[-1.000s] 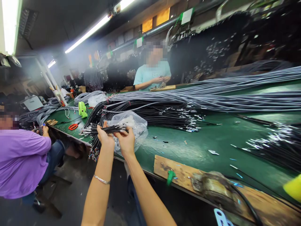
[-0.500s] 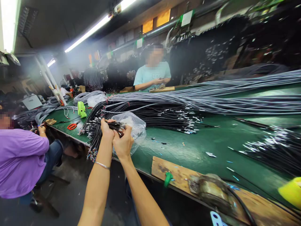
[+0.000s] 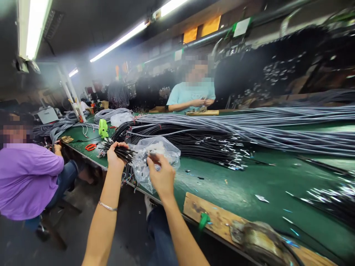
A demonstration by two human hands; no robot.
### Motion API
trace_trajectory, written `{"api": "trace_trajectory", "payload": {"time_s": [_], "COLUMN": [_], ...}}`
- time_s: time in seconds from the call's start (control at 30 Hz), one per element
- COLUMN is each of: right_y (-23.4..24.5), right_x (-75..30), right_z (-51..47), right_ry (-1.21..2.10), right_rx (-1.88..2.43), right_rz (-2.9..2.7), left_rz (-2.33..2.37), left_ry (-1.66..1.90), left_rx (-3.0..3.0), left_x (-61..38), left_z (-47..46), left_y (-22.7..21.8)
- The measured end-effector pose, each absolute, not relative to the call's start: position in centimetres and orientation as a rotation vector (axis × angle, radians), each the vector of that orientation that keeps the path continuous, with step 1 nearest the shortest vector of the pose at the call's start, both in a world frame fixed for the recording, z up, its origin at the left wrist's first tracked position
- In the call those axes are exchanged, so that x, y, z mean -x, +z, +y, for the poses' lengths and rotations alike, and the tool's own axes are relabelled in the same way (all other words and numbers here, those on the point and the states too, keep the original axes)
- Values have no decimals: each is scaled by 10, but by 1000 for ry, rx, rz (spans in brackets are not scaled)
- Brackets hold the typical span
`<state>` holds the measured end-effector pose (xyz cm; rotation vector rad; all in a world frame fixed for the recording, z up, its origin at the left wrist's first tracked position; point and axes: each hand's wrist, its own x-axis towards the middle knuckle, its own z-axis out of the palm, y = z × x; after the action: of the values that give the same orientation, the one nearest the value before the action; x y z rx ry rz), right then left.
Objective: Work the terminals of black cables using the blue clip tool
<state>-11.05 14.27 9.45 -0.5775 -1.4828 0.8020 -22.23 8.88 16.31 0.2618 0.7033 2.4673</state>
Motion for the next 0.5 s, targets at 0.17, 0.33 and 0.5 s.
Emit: {"api": "trace_trajectory", "payload": {"time_s": [0.17, 0.33, 0.5], "right_y": [83, 88, 90], "right_x": [83, 67, 51], "right_z": [94, 86, 75], "right_ry": [1183, 1329, 1057], "right_rx": [506, 483, 500], "right_rz": [-1308, -1246, -1190], "left_rz": [588, 518, 388], "left_ry": [2378, 2372, 2333], "left_rx": [-269, -329, -424], "left_x": [188, 163, 147], "left_z": [75, 61, 52], "left_y": [160, 153, 145]}}
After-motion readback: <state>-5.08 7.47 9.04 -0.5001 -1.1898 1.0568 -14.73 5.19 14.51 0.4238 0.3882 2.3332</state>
